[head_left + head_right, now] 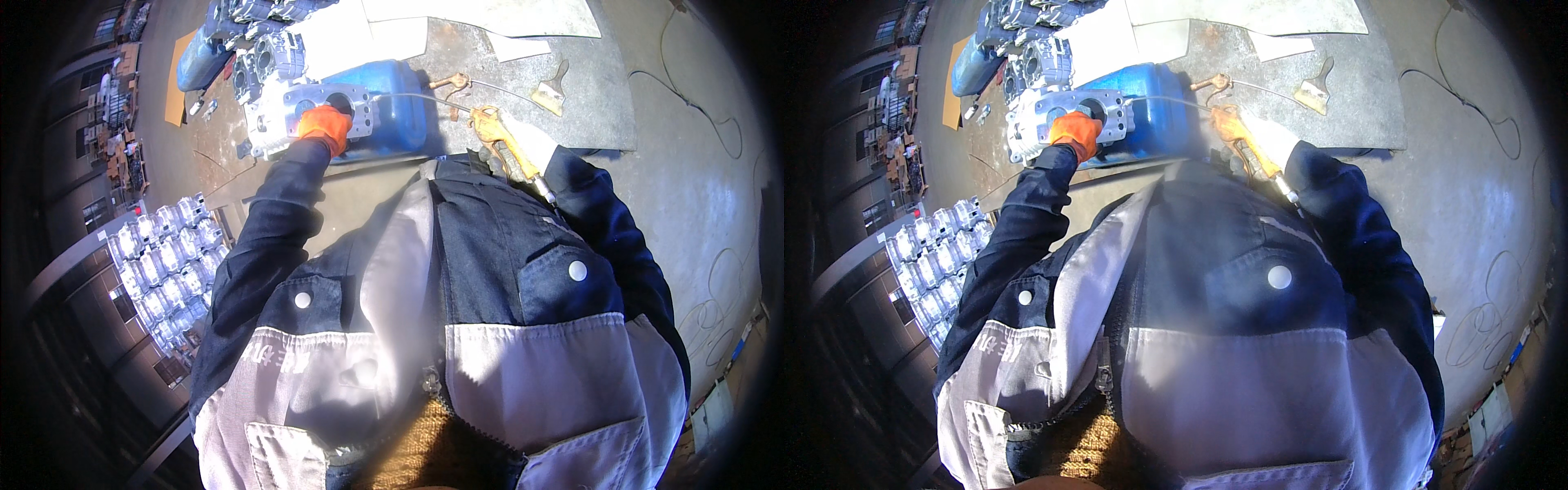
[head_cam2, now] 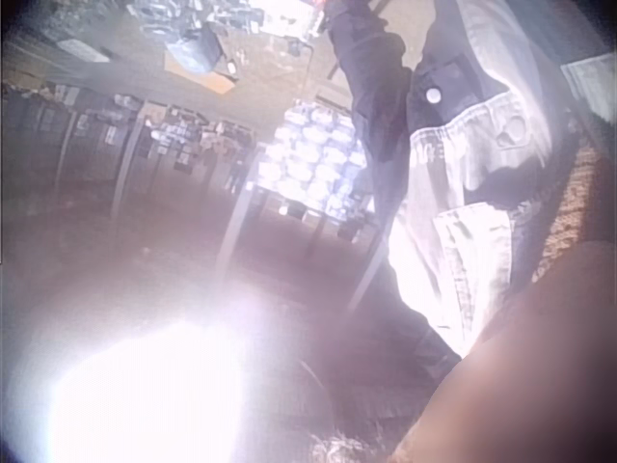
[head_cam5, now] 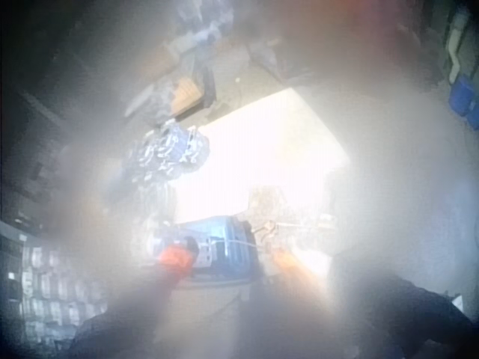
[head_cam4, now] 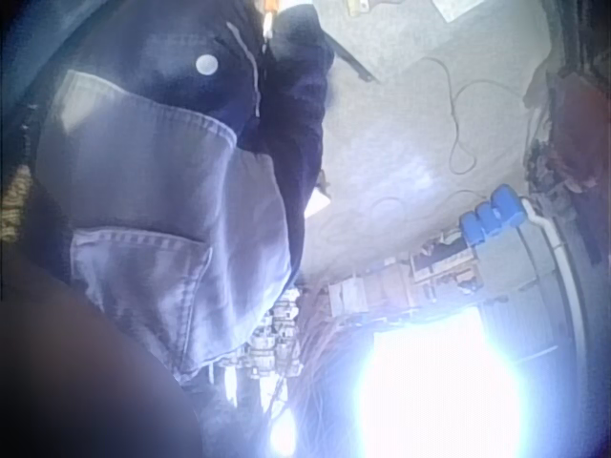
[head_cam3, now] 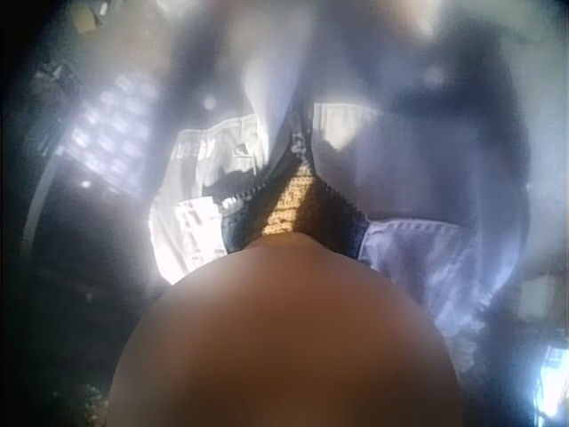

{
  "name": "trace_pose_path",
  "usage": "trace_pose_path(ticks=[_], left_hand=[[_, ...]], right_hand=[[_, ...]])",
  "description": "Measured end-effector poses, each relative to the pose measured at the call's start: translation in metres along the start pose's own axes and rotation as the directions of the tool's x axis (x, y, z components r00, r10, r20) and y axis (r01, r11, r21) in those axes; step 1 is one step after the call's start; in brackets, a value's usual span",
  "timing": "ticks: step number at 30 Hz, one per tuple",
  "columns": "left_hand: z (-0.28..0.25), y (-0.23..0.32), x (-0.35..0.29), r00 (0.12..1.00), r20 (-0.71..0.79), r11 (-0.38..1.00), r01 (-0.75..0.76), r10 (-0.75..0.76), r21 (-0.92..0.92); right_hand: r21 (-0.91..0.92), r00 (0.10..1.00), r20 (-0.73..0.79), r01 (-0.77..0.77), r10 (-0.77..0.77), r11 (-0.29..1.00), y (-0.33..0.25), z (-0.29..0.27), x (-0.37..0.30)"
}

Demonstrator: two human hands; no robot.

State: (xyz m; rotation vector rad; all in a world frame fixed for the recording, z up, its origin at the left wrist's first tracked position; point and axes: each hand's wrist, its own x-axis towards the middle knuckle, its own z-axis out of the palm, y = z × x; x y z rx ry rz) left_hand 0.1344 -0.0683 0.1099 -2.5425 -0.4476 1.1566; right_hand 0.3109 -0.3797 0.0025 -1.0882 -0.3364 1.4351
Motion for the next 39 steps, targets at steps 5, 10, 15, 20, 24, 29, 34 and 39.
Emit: trace_pose_path(ticks=[5, 10, 15, 20, 24, 29, 34, 39], left_hand=[[-0.002, 0.001, 0.000, 1.000, 0.013, 1.000, -0.006, 0.006, -0.003], [0.001, 0.001, 0.001, 1.000, 0.002, 1.000, 0.007, -0.007, 0.010], [0.003, -0.002, 0.001, 1.000, -0.011, 1.000, -0.003, 0.003, 0.000], [0.000, -0.001, 0.001, 1.000, -0.008, 1.000, -0.018, 0.018, 0.012], [0.005, -0.002, 0.002, 1.000, -0.020, 1.000, -0.014, 0.015, 0.014], [0.017, -0.007, 0.007, 0.991, -0.115, 0.998, -0.065, 0.064, -0.005], [0.021, -0.009, 0.008, 0.991, -0.119, 0.998, -0.064, 0.064, 0.005], [0.015, -0.007, 0.004, 0.991, -0.119, 0.998, -0.067, 0.066, -0.006]], right_hand=[[0.096, 0.990, 0.015, -0.140, 0.139, 0.986, 0.001, -0.003, -0.001], [0.060, 0.991, -0.025, -0.129, 0.130, 0.990, -0.006, 0.004, -0.002], [0.098, 0.991, 0.089, -0.104, 0.095, 0.990, -0.001, -0.009, -0.004], [0.473, 0.931, 0.364, -0.163, -0.023, 0.866, 0.020, -0.032, -0.006], [0.532, 0.821, 0.567, -0.306, -0.064, 0.789, 0.018, -0.027, -0.002], [0.232, 0.990, 0.015, -0.138, 0.139, 0.963, -0.002, -0.002, -0.017], [0.386, 0.962, 0.224, -0.233, 0.155, 0.893, -0.009, 0.002, -0.016], [0.367, 0.977, -0.008, -0.197, 0.214, 0.909, -0.008, 0.013, -0.013]])
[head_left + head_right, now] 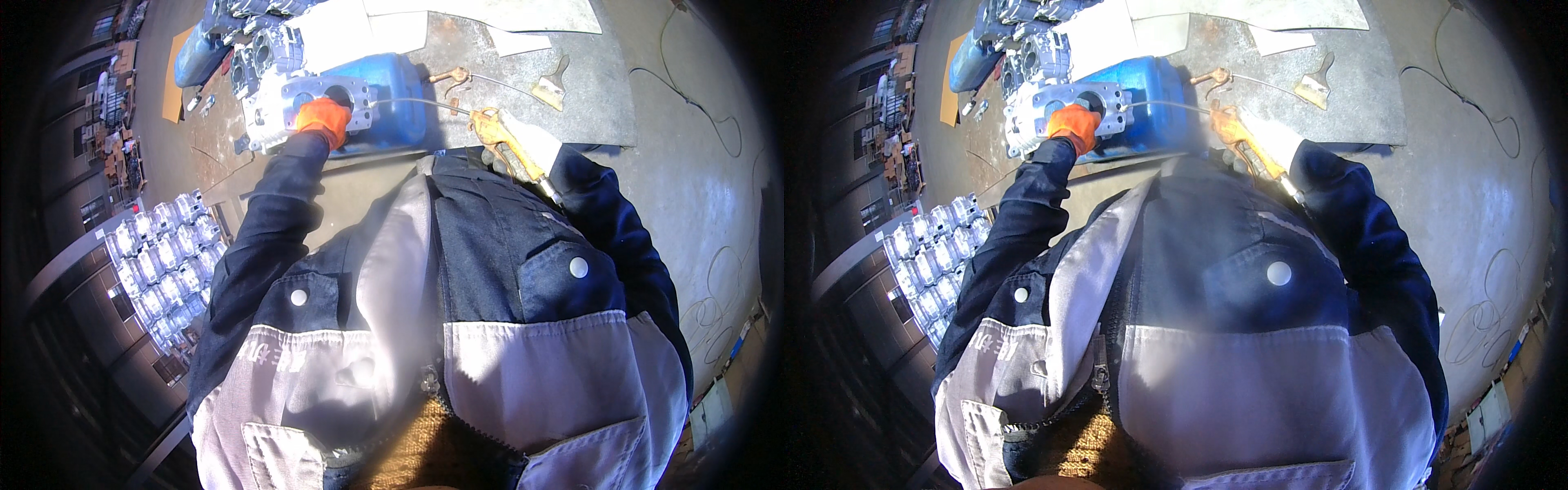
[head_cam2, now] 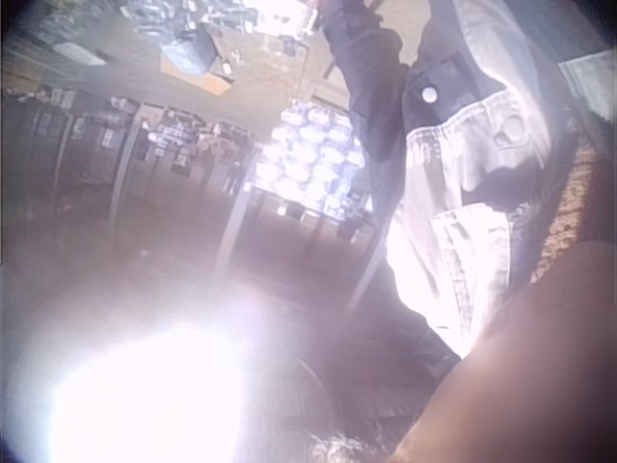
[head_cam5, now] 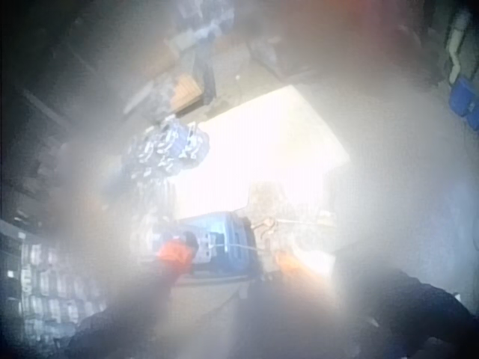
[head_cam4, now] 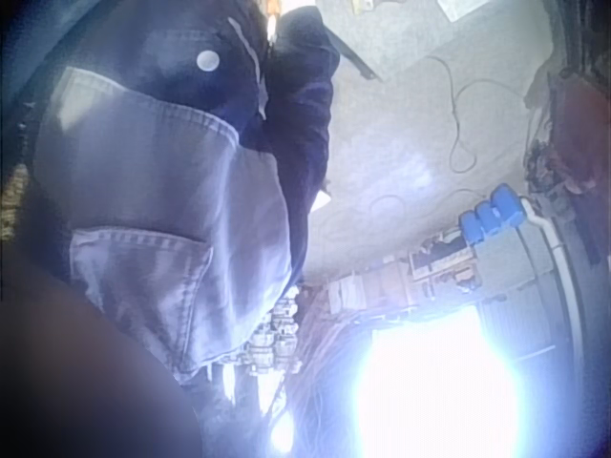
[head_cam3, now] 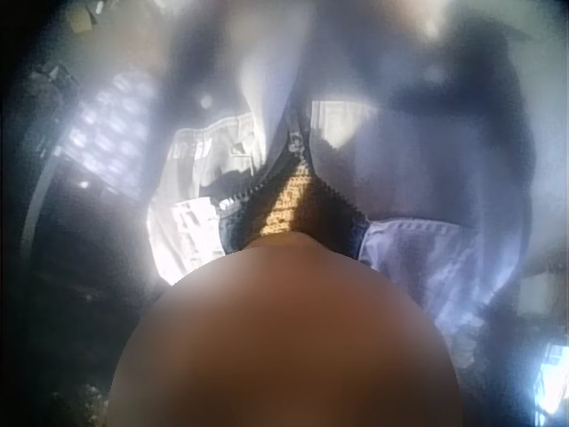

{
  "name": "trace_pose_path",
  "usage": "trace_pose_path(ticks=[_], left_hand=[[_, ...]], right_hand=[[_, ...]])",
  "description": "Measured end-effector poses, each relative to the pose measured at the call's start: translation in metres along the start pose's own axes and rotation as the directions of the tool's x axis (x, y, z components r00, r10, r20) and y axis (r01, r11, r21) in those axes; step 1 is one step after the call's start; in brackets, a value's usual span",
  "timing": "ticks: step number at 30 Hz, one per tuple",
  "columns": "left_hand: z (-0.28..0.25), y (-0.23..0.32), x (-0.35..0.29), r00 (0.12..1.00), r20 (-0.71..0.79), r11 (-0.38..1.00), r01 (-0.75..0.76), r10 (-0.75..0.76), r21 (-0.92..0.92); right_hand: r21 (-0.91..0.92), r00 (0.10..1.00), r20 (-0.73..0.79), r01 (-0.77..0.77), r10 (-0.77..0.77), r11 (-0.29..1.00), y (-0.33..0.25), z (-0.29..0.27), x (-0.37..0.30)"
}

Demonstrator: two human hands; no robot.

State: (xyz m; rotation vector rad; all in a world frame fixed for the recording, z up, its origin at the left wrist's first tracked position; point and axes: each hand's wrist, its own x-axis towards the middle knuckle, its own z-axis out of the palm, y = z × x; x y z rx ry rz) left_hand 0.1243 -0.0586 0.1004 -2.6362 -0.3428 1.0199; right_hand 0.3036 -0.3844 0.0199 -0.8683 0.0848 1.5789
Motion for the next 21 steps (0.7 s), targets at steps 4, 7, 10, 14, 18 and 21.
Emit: trace_pose_path(ticks=[4, 7, 10, 14, 18, 21], left_hand=[[-0.006, 0.003, 0.000, 0.993, 0.092, 0.997, 0.071, -0.073, 0.020], [-0.009, 0.003, -0.002, 0.994, 0.089, 0.998, 0.055, -0.057, 0.021], [-0.010, 0.002, -0.003, 0.995, 0.083, 0.999, 0.051, -0.052, 0.010], [-0.011, 0.002, -0.004, 0.995, 0.085, 0.999, 0.050, -0.051, 0.005], [-0.012, 0.003, -0.005, 0.997, 0.069, 0.999, 0.041, -0.041, 0.007], [-0.011, 0.002, -0.006, 0.996, 0.072, 0.999, 0.049, -0.049, -0.001]], right_hand=[[0.107, 0.996, 0.054, -0.082, 0.076, 0.991, -0.001, 0.011, -0.007], [0.052, 0.999, 0.029, -0.043, 0.041, 0.998, 0.001, 0.004, -0.007], [0.201, 0.985, 0.171, -0.040, 0.005, 0.979, 0.009, -0.013, 0.004], [0.315, 0.990, 0.142, -0.060, 0.015, 0.947, 0.021, -0.030, 0.024], [0.200, 0.996, 0.085, -0.022, 0.005, 0.979, 0.023, -0.028, 0.025], [0.225, 0.995, 0.102, -0.017, -0.007, 0.974, 0.020, -0.023, 0.020]])
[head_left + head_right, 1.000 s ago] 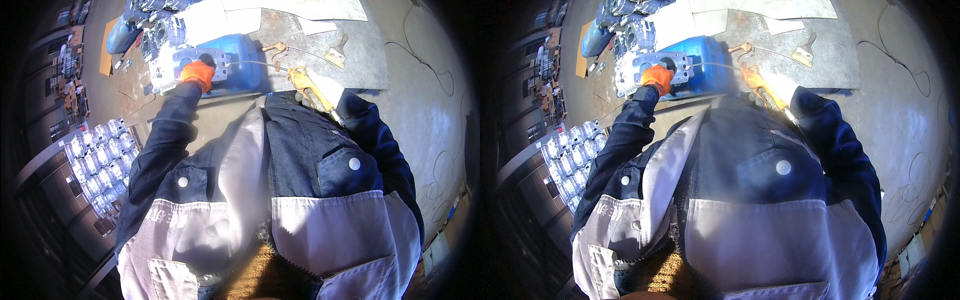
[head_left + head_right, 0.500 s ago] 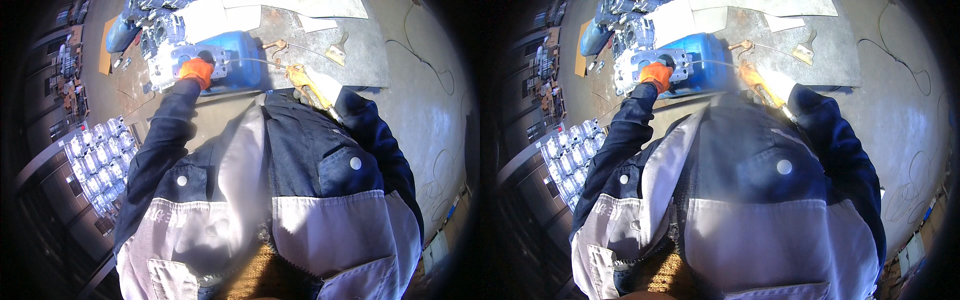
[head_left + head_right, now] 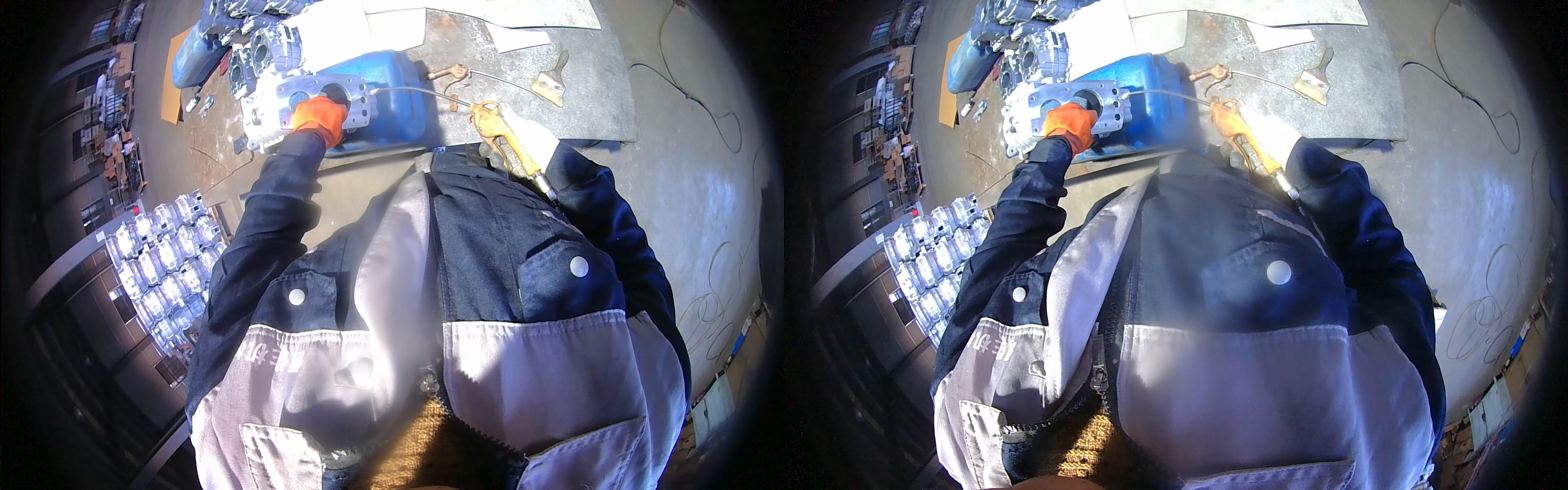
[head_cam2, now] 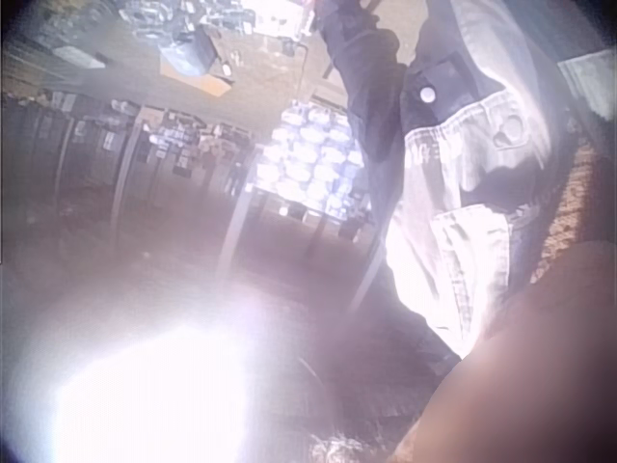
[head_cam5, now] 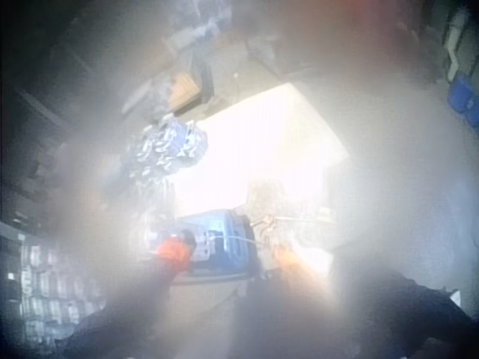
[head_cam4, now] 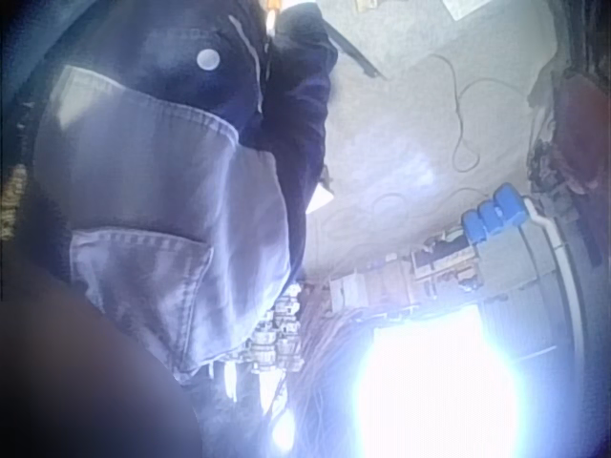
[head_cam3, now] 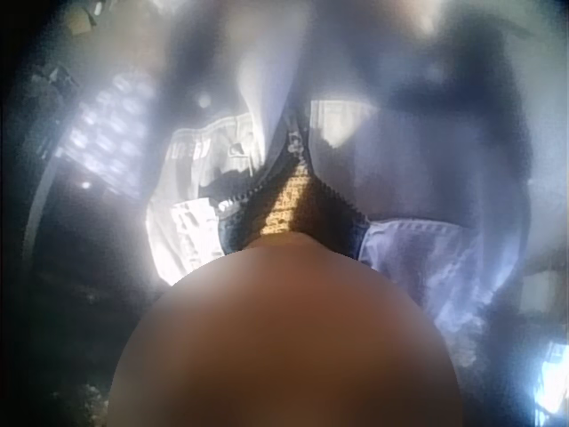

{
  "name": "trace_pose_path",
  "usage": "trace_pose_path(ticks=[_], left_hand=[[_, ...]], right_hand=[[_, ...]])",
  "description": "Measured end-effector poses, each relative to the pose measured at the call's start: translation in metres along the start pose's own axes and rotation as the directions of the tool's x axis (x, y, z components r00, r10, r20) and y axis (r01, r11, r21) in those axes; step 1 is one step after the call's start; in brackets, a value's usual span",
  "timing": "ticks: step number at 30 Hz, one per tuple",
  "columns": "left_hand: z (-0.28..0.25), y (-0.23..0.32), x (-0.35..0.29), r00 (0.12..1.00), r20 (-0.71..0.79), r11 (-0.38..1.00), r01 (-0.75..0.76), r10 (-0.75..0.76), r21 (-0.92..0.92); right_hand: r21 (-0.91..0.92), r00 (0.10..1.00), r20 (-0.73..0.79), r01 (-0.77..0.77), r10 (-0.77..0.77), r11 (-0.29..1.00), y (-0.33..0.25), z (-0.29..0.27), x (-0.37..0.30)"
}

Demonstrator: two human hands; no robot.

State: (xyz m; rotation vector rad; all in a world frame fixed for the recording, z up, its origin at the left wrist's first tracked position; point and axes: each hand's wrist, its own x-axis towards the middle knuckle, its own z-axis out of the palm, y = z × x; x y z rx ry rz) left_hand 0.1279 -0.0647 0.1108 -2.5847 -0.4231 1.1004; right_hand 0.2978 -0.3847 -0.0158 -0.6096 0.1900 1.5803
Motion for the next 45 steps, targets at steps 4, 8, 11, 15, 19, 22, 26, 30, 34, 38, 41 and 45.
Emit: trace_pose_path(ticks=[4, 8, 11, 15, 19, 22, 26, 30, 34, 38, 41, 45], left_hand=[[0.003, -0.002, 0.001, 1.000, -0.006, 1.000, -0.005, 0.005, 0.003], [0.004, -0.004, -0.001, 0.995, -0.087, 0.999, -0.049, 0.048, -0.008], [0.002, -0.001, -0.002, 0.999, -0.039, 1.000, -0.009, 0.009, 0.001], [-0.003, 0.000, -0.003, 1.000, 0.004, 1.000, 0.015, -0.015, 0.000], [-0.004, -0.004, -0.003, 1.000, 0.015, 1.000, 0.021, -0.021, -0.010], [0.001, -0.005, -0.002, 1.000, -0.007, 1.000, 0.005, -0.005, -0.019], [0.002, -0.016, 0.000, 0.999, -0.050, 0.999, 0.017, -0.020, -0.048], [0.007, -0.070, 0.012, 0.983, -0.181, 0.886, -0.058, -0.029, -0.460], [0.075, -0.133, 0.028, 0.986, -0.017, -0.058, -0.027, -0.167, -0.998], [0.187, -0.161, 0.070, 0.899, -0.161, 0.301, -0.035, -0.407, -0.953], [0.248, -0.180, 0.092, 0.845, -0.434, 0.629, -0.159, -0.312, -0.761], [0.280, -0.181, 0.083, 0.902, -0.121, 0.213, -0.033, -0.415, -0.976]], right_hand=[[-0.060, 0.999, -0.037, -0.004, 0.002, 0.998, -0.003, 0.003, -0.002], [0.019, 0.963, 0.269, -0.014, 0.008, 1.000, -0.004, 0.007, -0.001], [-0.268, 0.990, -0.120, 0.044, -0.079, 0.962, -0.003, 0.018, -0.002], [-0.273, 0.991, -0.125, 0.021, -0.057, 0.962, -0.010, 0.026, -0.009], [-0.216, 0.995, -0.101, -0.023, 0.001, 0.976, -0.017, 0.018, -0.018], [-0.196, 0.983, -0.181, -0.051, 0.015, 0.979, -0.014, 0.014, -0.024], [-0.111, 0.986, -0.166, 0.015, -0.034, 0.994, -0.013, 0.032, -0.037], [-0.116, 0.991, -0.133, 0.008, -0.024, 0.993, -0.023, 0.061, -0.058], [-0.229, 0.969, -0.210, 0.079, -0.129, 0.970, -0.028, 0.065, -0.093], [-0.349, 0.994, -0.015, 0.097, -0.109, 0.932, -0.023, 0.060, -0.093], [-0.378, 0.983, -0.161, -0.141, 0.085, 0.915, -0.022, 0.065, -0.080], [-0.546, 0.953, -0.226, -0.295, 0.201, 0.784, -0.024, 0.084, -0.054]])
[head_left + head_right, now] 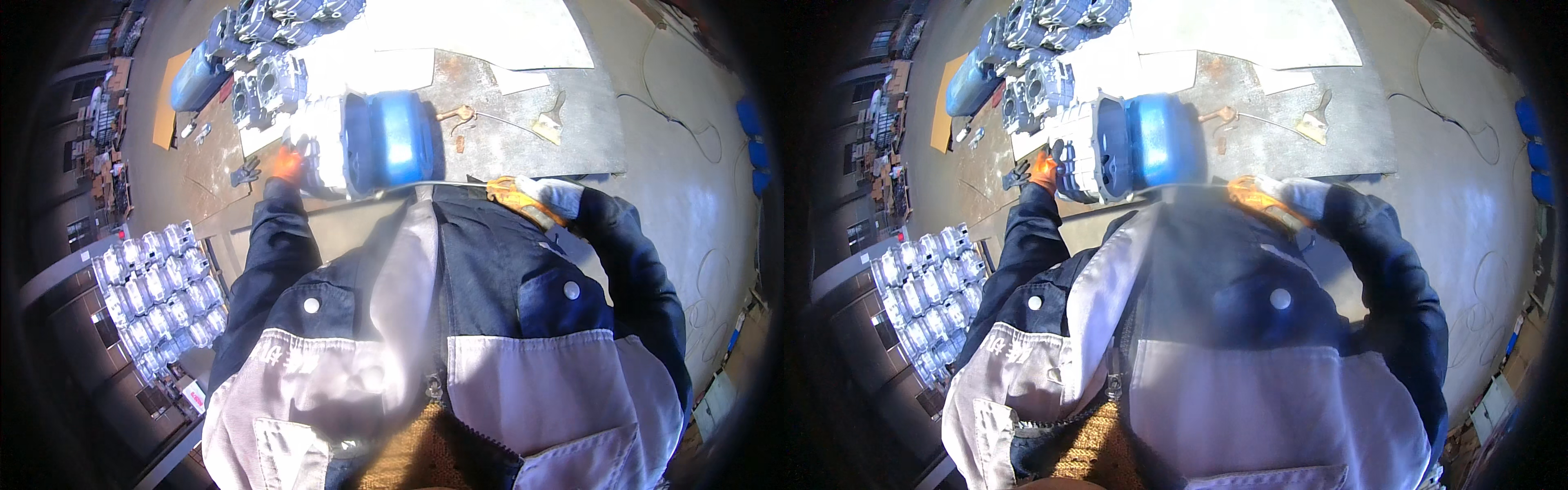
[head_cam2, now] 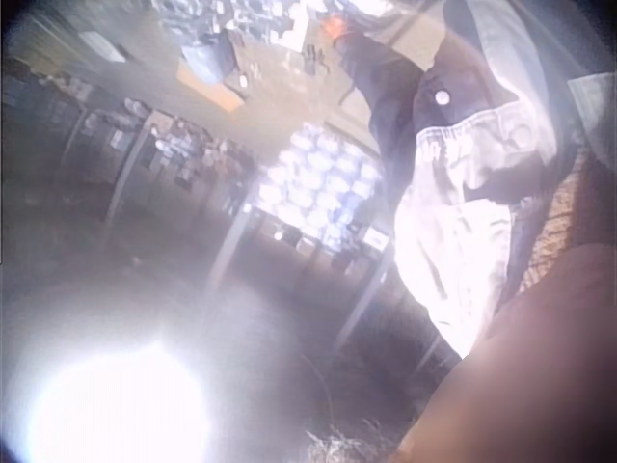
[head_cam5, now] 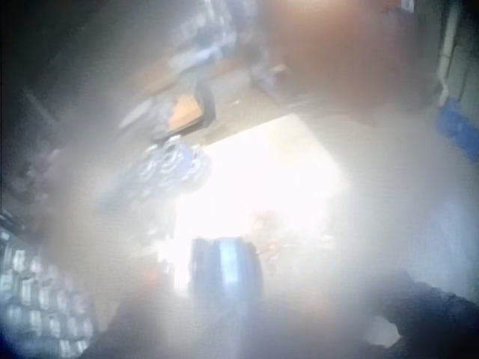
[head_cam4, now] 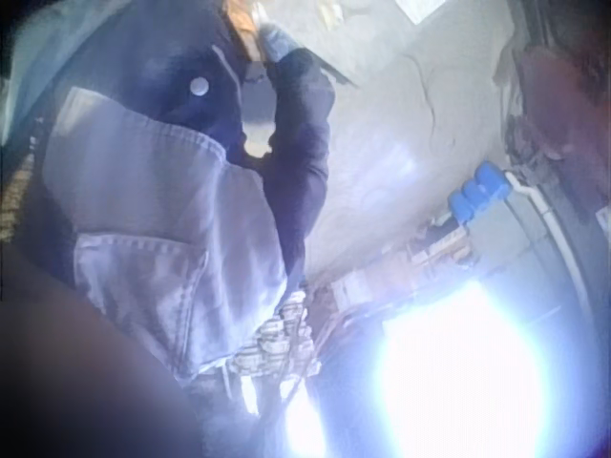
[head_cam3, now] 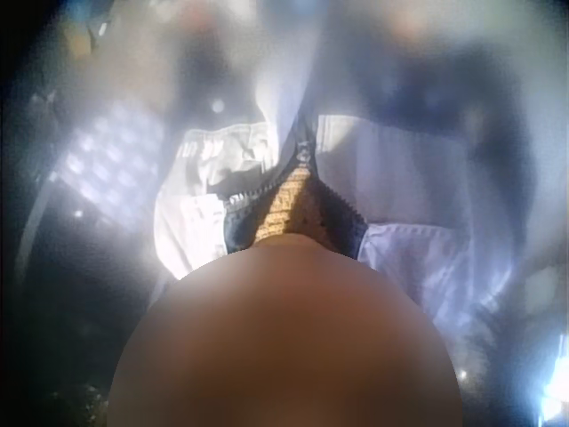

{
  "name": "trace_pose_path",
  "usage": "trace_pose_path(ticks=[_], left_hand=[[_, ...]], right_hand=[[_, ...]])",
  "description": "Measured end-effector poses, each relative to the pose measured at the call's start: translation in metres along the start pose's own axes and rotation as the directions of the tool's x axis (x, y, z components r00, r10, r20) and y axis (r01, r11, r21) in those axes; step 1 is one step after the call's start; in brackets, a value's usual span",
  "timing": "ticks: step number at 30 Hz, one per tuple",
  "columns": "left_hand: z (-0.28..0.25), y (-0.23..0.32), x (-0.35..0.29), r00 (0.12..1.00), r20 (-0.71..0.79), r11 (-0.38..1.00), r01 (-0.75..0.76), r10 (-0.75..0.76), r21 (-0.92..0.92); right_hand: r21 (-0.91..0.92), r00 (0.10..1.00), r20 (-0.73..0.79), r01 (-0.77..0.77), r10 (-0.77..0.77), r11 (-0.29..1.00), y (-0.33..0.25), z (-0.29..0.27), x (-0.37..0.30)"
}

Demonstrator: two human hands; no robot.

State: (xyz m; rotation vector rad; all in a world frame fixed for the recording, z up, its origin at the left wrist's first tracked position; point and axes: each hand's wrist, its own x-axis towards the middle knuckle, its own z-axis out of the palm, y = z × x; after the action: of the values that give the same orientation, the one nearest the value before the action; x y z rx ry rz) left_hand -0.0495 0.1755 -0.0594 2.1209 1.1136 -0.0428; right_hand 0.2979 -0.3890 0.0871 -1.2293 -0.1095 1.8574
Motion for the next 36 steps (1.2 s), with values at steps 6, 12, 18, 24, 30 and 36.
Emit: trace_pose_path(ticks=[6, 12, 18, 24, 30, 36], left_hand=[[0.002, 0.014, -0.056, 0.984, 0.008, 0.964, -0.172, 0.178, -0.203], [0.033, 0.071, -0.088, 0.989, -0.085, 0.986, -0.126, 0.117, -0.110], [0.025, 0.102, -0.100, 0.991, -0.068, 0.993, -0.115, 0.116, 0.017], [0.018, 0.105, -0.102, 0.973, -0.044, 0.965, -0.220, 0.228, 0.140], [0.026, 0.108, -0.096, 0.991, -0.065, 0.993, -0.113, 0.114, 0.023], [0.028, 0.095, -0.095, 0.990, -0.137, 0.997, 0.042, -0.033, 0.062]], right_hand=[[-0.160, 0.980, 0.131, 0.170, -0.150, 0.972, -0.012, 0.008, 0.044], [0.354, 0.906, 0.134, 0.334, -0.401, 0.873, -0.026, 0.029, 0.121], [-0.601, 0.974, -0.028, 0.164, -0.226, 0.783, -0.049, 0.054, 0.137], [-0.482, 0.959, -0.088, 0.197, -0.271, 0.854, -0.035, 0.027, 0.139], [-0.234, 0.919, -0.027, 0.377, -0.394, 0.896, 0.006, -0.035, 0.085], [-0.146, 0.899, 0.146, 0.432, -0.412, 0.890, -0.013, -0.012, 0.041]])
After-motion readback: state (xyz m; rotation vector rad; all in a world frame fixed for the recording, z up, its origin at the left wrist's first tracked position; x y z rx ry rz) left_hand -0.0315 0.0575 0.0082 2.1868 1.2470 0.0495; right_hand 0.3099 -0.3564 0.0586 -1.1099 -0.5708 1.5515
